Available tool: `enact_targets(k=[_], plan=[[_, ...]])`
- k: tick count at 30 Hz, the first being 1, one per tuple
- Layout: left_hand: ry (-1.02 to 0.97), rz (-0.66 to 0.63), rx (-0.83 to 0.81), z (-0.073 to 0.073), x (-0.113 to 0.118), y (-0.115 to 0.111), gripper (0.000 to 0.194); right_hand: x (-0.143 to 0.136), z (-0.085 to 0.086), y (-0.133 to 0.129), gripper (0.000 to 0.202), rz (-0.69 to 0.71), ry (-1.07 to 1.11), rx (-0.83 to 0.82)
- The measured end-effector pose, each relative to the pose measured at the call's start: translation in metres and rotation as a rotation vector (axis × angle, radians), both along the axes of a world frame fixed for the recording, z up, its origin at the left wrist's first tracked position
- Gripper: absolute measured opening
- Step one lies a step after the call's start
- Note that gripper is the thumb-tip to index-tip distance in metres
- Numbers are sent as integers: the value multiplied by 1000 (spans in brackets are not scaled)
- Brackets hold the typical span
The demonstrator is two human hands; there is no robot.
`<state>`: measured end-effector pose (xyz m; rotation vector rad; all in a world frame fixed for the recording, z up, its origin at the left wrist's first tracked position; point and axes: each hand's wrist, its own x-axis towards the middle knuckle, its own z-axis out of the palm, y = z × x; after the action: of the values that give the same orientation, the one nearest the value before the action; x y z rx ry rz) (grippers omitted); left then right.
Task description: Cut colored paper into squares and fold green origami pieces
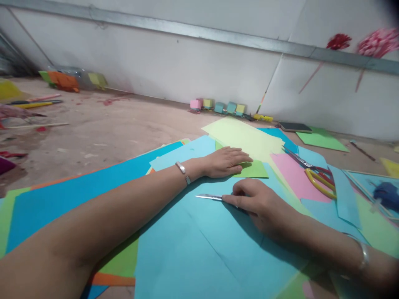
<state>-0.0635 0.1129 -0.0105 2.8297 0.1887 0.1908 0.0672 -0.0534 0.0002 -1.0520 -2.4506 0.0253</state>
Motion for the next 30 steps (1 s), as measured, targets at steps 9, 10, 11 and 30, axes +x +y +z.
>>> enact_targets(k=[9, 10, 11, 30], plan=[[-161, 135, 208, 2, 1, 0, 48, 89, 14, 18, 32, -425, -48, 108], [-191, 127, 231, 2, 1, 1, 48, 97, 10, 24, 33, -416, -77, 68], [-225, 120, 254, 3, 1, 2, 48, 102, 6, 28, 37, -410, -100, 27], [-584, 360, 525, 5, 0, 5, 27, 124, 17, 27, 22, -672, 263, 21]])
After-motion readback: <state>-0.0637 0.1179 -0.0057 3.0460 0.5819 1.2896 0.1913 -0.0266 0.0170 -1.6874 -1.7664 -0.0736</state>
